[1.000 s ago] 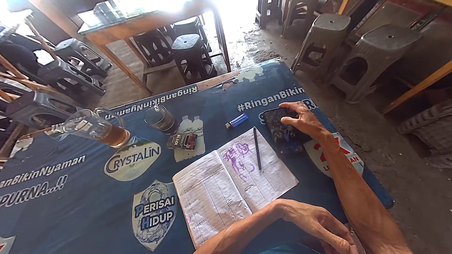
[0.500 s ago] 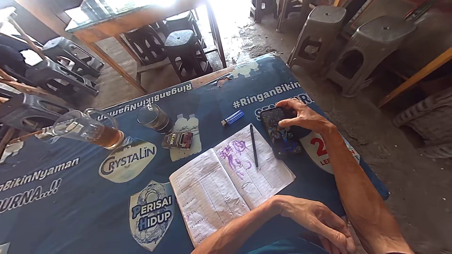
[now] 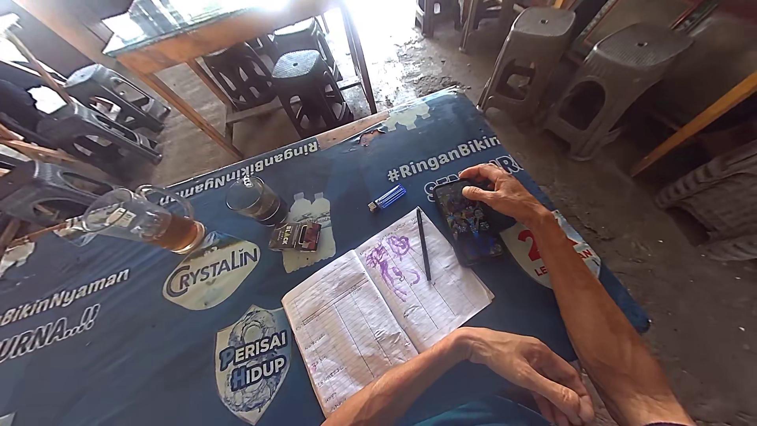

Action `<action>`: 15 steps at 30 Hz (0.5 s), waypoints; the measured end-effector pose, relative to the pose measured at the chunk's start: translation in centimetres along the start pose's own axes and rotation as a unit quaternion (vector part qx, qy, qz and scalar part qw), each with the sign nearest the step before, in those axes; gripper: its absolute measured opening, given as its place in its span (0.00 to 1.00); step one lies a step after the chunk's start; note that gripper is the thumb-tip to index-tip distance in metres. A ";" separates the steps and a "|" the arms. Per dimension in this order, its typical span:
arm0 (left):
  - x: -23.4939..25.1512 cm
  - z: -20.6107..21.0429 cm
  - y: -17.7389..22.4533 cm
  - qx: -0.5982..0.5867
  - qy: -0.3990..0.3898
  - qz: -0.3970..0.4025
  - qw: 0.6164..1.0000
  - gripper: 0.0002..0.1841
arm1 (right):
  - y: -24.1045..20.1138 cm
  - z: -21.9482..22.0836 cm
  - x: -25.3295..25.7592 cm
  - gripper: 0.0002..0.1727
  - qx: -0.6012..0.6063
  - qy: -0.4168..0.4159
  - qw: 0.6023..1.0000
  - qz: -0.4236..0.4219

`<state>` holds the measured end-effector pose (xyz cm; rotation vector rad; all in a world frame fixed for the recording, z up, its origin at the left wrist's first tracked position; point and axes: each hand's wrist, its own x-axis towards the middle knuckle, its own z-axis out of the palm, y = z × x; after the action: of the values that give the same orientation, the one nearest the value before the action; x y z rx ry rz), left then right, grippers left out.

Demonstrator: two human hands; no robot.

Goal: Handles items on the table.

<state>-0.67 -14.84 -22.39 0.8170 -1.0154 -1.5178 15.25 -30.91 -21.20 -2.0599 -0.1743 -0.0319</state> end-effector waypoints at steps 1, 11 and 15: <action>0.0 0.0 0.0 0.002 0.000 0.002 1.000 0.13 | -0.1 0.0 0.0 0.18 0.000 0.001 1.000 0.001; 0.0 0.1 0.0 0.001 0.006 -0.001 1.000 0.13 | 1.2 -1.0 -0.7 0.43 -0.008 -0.049 0.999 -0.015; 0.0 0.1 -0.1 -0.003 0.004 0.000 1.000 0.13 | 0.7 -0.9 -0.6 0.43 -0.014 -0.049 0.999 -0.018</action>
<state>-0.76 -14.79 -22.41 0.8184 -1.0056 -1.5156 14.77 -32.10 -21.50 -2.0869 -0.2716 0.0449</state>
